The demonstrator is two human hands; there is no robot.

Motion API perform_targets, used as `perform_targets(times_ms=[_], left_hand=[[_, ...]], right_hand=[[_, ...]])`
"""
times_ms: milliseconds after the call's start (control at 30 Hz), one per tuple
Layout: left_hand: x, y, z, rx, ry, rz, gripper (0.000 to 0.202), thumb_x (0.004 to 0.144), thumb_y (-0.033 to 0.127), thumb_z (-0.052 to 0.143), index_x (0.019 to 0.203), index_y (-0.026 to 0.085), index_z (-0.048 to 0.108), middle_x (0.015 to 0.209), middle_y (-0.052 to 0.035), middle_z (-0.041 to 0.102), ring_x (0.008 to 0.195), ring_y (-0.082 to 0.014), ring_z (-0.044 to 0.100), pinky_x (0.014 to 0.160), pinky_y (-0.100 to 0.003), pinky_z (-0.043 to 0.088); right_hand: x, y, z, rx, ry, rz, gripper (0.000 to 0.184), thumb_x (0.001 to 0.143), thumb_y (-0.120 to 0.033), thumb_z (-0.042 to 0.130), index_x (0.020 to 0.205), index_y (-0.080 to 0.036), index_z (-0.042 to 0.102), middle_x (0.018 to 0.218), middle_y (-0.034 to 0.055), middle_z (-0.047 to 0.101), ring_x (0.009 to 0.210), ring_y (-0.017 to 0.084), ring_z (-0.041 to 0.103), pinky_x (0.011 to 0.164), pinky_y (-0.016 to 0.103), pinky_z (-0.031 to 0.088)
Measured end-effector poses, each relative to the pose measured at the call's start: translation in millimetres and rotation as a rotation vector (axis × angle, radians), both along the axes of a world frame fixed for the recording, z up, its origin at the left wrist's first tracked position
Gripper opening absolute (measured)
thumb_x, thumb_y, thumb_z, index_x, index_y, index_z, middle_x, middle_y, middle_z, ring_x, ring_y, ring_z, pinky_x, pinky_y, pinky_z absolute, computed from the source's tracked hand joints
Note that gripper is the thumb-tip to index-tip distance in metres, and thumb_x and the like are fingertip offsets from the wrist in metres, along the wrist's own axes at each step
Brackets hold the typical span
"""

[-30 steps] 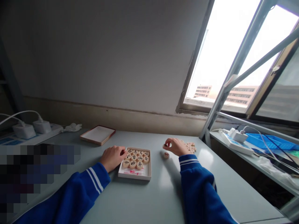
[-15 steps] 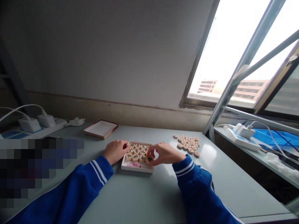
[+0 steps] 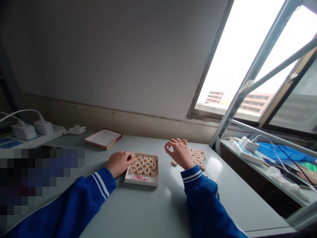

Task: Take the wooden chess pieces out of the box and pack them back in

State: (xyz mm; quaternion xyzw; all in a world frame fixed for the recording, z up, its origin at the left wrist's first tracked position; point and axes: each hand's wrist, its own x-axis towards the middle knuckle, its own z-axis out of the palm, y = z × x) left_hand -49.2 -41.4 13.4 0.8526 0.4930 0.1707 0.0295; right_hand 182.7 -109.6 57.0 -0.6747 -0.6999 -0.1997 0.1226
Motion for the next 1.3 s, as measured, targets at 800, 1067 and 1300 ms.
perform_targets(times_ms=[800, 1067, 1300], left_hand=[[-1.2, -2.1, 5.1, -0.047, 0.059, -0.032, 0.036, 0.081, 0.036, 0.035, 0.072, 0.021, 0.066, 0.078, -0.0072, 0.067, 0.076, -0.0188, 0.060, 0.066, -0.027, 0.041], [-1.8, -1.6, 4.7, -0.059, 0.051, -0.046, 0.038, 0.082, 0.037, 0.033, 0.074, 0.019, 0.066, 0.079, -0.0088, 0.066, 0.076, -0.0214, 0.061, 0.065, -0.029, 0.042], [-1.4, -2.1, 4.9, -0.059, 0.050, -0.040, 0.034, 0.080, 0.034, 0.035, 0.071, 0.019, 0.065, 0.077, -0.0074, 0.066, 0.076, -0.0196, 0.060, 0.067, -0.027, 0.041]], right_hand=[[-65.5, 5.8, -15.2, -0.258, 0.251, 0.514, 0.029, 0.076, -0.045, 0.051, 0.095, -0.025, 0.059, 0.091, 0.0036, 0.062, 0.083, 0.016, 0.054, 0.075, 0.032, 0.034], [-94.3, -2.8, -20.5, -0.277, 0.191, 0.540, 0.025, 0.074, -0.033, 0.058, 0.098, -0.025, 0.056, 0.095, 0.0043, 0.063, 0.090, 0.018, 0.054, 0.075, 0.031, 0.028], [-88.7, -2.6, -19.6, -0.257, 0.146, 0.549, 0.021, 0.077, -0.040, 0.053, 0.089, -0.024, 0.060, 0.088, 0.0041, 0.063, 0.086, 0.018, 0.053, 0.073, 0.031, 0.027]])
